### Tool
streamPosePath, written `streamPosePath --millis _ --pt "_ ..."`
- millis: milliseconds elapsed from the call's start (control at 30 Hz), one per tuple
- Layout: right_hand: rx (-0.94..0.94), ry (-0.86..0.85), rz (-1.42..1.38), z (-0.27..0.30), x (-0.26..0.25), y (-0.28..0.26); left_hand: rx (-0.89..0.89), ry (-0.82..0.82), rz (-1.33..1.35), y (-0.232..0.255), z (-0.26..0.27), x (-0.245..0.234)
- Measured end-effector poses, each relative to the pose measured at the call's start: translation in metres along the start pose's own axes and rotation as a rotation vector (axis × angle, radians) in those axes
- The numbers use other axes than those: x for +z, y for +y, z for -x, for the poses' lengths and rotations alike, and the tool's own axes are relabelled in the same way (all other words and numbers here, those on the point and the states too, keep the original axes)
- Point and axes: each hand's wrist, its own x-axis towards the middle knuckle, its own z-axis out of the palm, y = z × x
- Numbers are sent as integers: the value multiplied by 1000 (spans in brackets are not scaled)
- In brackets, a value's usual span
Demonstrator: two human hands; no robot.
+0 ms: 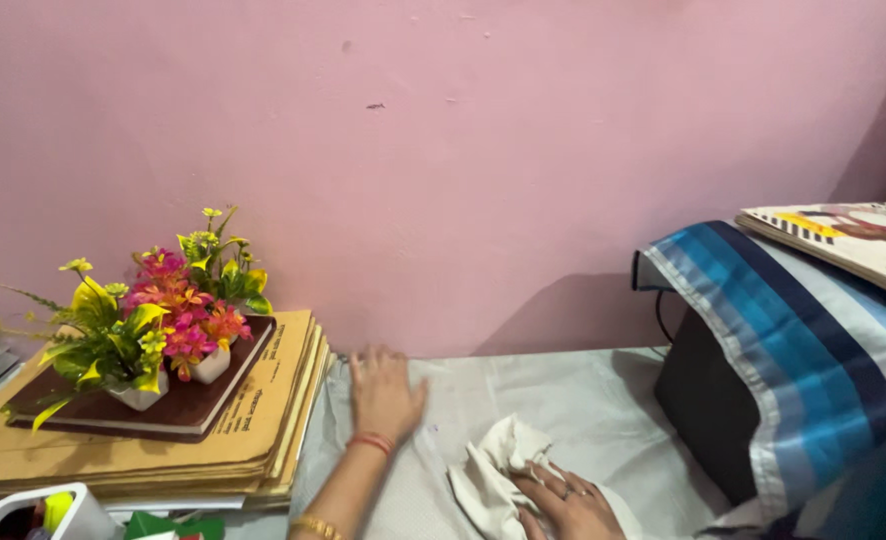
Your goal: The person wipes a wooden desk with a white cloth, then places books upright on the desk. The person handles books one at a time and arranges them in a row.
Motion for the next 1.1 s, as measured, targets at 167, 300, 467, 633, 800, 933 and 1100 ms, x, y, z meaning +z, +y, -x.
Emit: streamPosePath --millis 167,300,467,633,800,933,1100 --pt "5 140 -75 18 -56 -60 -126 -307 239 31 73 -9" --pt "-46 149 -100 24 -77 -79 -311 -87 56 -2 104 -16" --pt "-27 152 -79 26 -79 -83 -299 -140 233 14 148 -30" --pt "-60 198 -82 35 -77 -75 -255 -12 187 -10 173 -31" --pt "314 79 -131 37 -82 -15 -267 43 286 -11 177 -32" --pt "260 367 131 40 -74 43 -275 92 281 -5 182 -38" --pt "188 146 -13 51 -45 -45 -254 157 325 -4 181 -41"
